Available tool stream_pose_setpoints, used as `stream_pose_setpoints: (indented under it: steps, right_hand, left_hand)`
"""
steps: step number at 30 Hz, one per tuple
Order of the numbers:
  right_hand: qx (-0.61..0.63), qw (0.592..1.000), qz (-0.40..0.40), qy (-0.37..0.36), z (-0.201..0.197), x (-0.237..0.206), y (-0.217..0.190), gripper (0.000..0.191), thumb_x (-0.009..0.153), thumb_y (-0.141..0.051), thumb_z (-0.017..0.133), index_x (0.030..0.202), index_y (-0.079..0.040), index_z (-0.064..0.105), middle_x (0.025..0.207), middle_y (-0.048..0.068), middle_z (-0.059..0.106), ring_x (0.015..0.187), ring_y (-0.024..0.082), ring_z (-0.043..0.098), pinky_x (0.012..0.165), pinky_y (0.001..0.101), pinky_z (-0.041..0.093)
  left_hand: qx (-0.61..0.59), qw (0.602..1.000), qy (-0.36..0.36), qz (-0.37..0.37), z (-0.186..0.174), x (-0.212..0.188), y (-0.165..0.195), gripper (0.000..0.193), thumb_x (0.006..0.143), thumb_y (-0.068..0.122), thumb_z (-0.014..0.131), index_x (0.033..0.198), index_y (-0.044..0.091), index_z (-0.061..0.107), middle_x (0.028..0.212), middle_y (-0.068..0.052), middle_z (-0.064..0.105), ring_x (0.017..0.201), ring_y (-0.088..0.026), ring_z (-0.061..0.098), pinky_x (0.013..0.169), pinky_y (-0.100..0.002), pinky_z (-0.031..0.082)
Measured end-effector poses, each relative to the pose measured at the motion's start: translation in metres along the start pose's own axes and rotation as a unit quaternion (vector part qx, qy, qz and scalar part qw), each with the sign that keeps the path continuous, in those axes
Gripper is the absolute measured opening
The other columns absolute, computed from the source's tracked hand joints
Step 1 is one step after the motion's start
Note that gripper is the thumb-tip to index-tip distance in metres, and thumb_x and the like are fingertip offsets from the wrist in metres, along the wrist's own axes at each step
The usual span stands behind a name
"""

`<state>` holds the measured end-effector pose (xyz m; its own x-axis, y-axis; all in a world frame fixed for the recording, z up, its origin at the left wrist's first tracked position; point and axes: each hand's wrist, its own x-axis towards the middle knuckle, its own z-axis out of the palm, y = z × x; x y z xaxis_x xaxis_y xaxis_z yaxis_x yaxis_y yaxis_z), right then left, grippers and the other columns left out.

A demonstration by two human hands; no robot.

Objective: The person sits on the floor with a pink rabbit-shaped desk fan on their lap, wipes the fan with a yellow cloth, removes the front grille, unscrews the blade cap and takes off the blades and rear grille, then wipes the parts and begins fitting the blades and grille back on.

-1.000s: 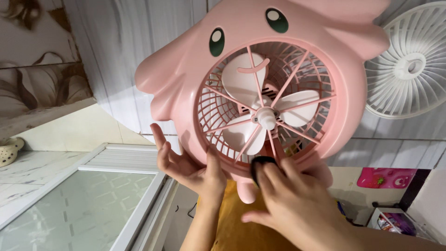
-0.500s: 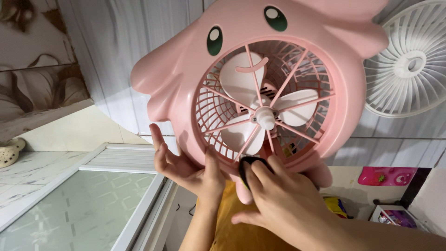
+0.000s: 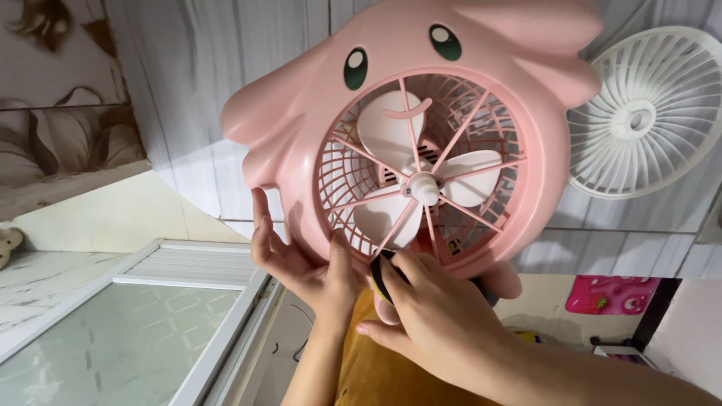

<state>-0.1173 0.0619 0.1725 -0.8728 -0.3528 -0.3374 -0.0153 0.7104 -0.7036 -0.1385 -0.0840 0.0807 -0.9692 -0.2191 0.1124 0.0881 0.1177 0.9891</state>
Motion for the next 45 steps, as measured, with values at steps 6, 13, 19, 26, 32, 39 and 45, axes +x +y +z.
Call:
stream_pose_setpoints:
  steps: [6, 13, 19, 26, 32, 39, 45]
  right_hand:
    - [0.006, 0.999, 0.033, -0.033, -0.015, -0.018, 0.014, 0.041, 0.087, -0.038, 0.073, 0.108, -0.002, 0.07, 0.095, 0.01, 0.065, 0.082, 0.028, 0.068, 0.066, 0.039, 0.054]
    - [0.335, 0.925, 0.169, -0.061, -0.051, -0.063, 0.084, 0.03, 0.097, -0.018, 0.063, 0.12, -0.006, 0.076, 0.079, 0.002, 0.073, 0.069, 0.012, 0.065, 0.062, 0.0269, 0.056]
    - [0.243, 0.929, 0.264, 0.089, -0.109, -0.122, 0.111, 0.041, 0.099, -0.009, 0.062, 0.138, -0.003, 0.07, 0.101, 0.011, 0.064, 0.084, 0.017, 0.055, 0.071, 0.0331, 0.043]
    - [-0.039, 0.998, 0.027, 0.03, -0.107, -0.083, 0.091, 0.036, 0.088, -0.011, 0.064, 0.123, -0.008, 0.073, 0.126, 0.003, 0.07, 0.111, 0.02, 0.068, 0.095, 0.0319, 0.053]
    - [-0.294, 0.951, -0.01, -0.093, -0.088, -0.066, 0.09, 0.04, 0.082, -0.021, 0.069, 0.121, -0.014, 0.072, 0.126, -0.005, 0.065, 0.115, 0.02, 0.06, 0.086, 0.0349, 0.057]
    - [-0.346, 0.928, -0.074, -0.113, -0.111, -0.053, 0.086, 0.044, 0.075, -0.018, 0.072, 0.118, -0.019, 0.076, 0.124, -0.008, 0.069, 0.104, 0.019, 0.063, 0.071, 0.0352, 0.06]
    - [-0.443, 0.89, -0.057, -0.087, -0.111, -0.051, 0.092, 0.047, 0.073, -0.011, 0.071, 0.12, -0.011, 0.075, 0.124, -0.001, 0.072, 0.102, 0.022, 0.066, 0.066, 0.0359, 0.06]
  left_hand:
    - [0.001, 1.0, -0.024, -0.014, -0.008, 0.003, 0.007, 0.084, 0.084, -0.016, 0.06, 0.155, 0.014, 0.027, 0.172, -0.021, 0.016, 0.157, -0.032, 0.032, 0.129, -0.043, 0.035]
    - [0.057, 0.995, -0.081, -0.005, -0.015, 0.013, 0.026, 0.066, 0.085, -0.01, 0.063, 0.145, 0.007, 0.043, 0.17, -0.021, 0.025, 0.162, -0.036, 0.03, 0.134, -0.048, 0.032]
    - [0.261, 0.955, -0.108, 0.09, -0.013, -0.014, 0.075, 0.042, 0.078, 0.007, 0.083, 0.112, 0.007, 0.057, 0.148, -0.02, 0.051, 0.141, -0.04, 0.041, 0.118, -0.05, 0.036]
    - [0.304, 0.883, -0.322, 0.157, 0.034, -0.071, 0.126, 0.057, 0.064, 0.025, 0.081, 0.114, 0.005, 0.063, 0.131, -0.015, 0.06, 0.122, -0.042, 0.056, 0.101, -0.055, 0.047]
    - [0.431, 0.835, -0.234, 0.249, 0.055, -0.087, 0.091, 0.036, 0.085, 0.02, 0.068, 0.119, 0.007, 0.069, 0.128, -0.008, 0.065, 0.118, -0.035, 0.06, 0.092, -0.043, 0.053]
    - [0.449, 0.818, -0.24, 0.268, 0.057, -0.105, 0.072, 0.031, 0.09, 0.021, 0.067, 0.115, 0.006, 0.074, 0.108, -0.005, 0.068, 0.106, -0.03, 0.063, 0.076, -0.035, 0.054]
    - [0.443, 0.83, -0.227, 0.252, 0.061, -0.102, 0.069, 0.032, 0.086, 0.025, 0.068, 0.112, 0.007, 0.073, 0.113, -0.004, 0.069, 0.104, -0.027, 0.06, 0.076, -0.034, 0.053]
